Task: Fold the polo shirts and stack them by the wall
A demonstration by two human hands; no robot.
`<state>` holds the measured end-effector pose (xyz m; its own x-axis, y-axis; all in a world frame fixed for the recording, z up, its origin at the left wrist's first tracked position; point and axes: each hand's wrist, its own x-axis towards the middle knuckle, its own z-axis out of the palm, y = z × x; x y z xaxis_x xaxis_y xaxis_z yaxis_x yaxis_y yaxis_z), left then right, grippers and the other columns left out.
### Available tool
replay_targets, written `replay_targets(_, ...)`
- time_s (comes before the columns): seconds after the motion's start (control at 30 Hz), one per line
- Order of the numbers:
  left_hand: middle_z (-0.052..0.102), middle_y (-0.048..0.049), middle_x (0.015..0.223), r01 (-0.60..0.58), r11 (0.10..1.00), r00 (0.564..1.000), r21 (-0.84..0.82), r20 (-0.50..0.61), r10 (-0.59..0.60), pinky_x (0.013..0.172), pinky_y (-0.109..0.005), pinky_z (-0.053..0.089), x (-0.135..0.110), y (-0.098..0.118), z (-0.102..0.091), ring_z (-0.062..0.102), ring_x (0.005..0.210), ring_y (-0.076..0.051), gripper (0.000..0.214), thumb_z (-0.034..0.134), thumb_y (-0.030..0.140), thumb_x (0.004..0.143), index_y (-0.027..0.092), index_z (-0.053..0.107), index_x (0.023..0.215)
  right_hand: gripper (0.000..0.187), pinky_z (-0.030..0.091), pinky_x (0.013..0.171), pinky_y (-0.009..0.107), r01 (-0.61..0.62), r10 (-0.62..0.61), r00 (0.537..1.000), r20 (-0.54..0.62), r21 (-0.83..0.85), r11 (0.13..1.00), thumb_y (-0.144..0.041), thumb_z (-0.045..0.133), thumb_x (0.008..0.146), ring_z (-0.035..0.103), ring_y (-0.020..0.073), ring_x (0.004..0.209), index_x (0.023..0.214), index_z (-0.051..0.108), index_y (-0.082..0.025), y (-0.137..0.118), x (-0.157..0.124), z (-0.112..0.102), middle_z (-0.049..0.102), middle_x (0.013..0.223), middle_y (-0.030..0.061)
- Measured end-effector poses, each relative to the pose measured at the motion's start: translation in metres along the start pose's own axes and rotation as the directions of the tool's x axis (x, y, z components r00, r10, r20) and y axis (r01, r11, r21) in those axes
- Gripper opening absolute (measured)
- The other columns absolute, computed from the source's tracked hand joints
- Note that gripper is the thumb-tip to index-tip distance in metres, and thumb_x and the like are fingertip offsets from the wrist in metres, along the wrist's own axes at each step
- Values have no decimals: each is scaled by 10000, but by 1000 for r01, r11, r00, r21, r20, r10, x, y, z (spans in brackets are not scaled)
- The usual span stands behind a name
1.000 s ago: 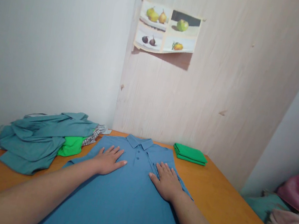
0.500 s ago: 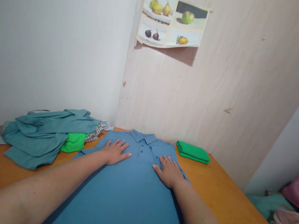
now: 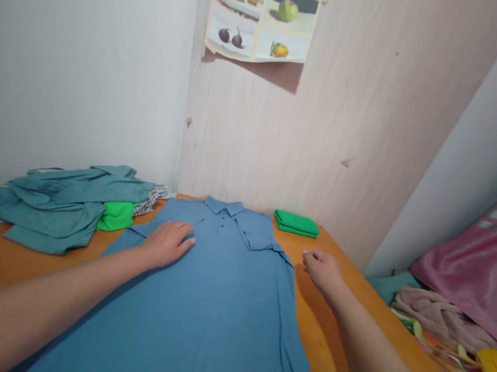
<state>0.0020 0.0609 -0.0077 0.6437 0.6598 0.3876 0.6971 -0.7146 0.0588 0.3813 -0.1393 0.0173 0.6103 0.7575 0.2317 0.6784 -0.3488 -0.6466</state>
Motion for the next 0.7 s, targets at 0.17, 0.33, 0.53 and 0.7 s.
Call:
replay_targets(0.17, 668, -162, 1198, 40, 999, 991, -27, 127, -36, 967, -401, 451, -46, 8, -21, 622, 1109, -289, 453, 401, 445, 969, 131, 623, 1209, 231, 331, 483, 238, -67, 79, 989, 127, -96, 993, -307, 592, 769, 532, 139, 507, 567, 573, -196, 12, -32, 5, 584, 509, 18)
replay_targets(0.33, 554, -184, 1417, 104, 994, 977, -11, 188, -100, 1075, -497, 370, -89, 14, -34, 505, 1309, -346, 567, 409, 533, 950, 143, 567, 1331, 204, 292, 472, 233, -49, 87, 958, 272, -144, 988, -227, 655, 681, 481, 113, 456, 516, 540, -193, 14, -55, 11, 540, 450, -15)
replay_targets(0.53, 416, -179, 1546, 149, 989, 952, -7, 272, -142, 1137, -592, 279, -126, 32, -57, 376, 1421, -388, 657, 403, 595, 937, 156, 527, 1409, 227, 303, 494, 236, 20, 14, 970, 242, -138, 990, -353, 595, 781, 505, 122, 532, 622, 570, -193, 9, -79, 8, 583, 552, -4)
replay_targets(0.7, 473, -155, 1511, 65, 993, 983, -99, 179, -47, 1152, -535, 315, -158, 58, -67, 429, 1399, -331, 574, 439, 548, 946, 189, 559, 1378, 392, 335, 519, 260, 200, -179, 970, 168, -121, 972, -522, 478, 865, 520, 148, 552, 645, 561, -208, 5, -112, 5, 574, 570, -3)
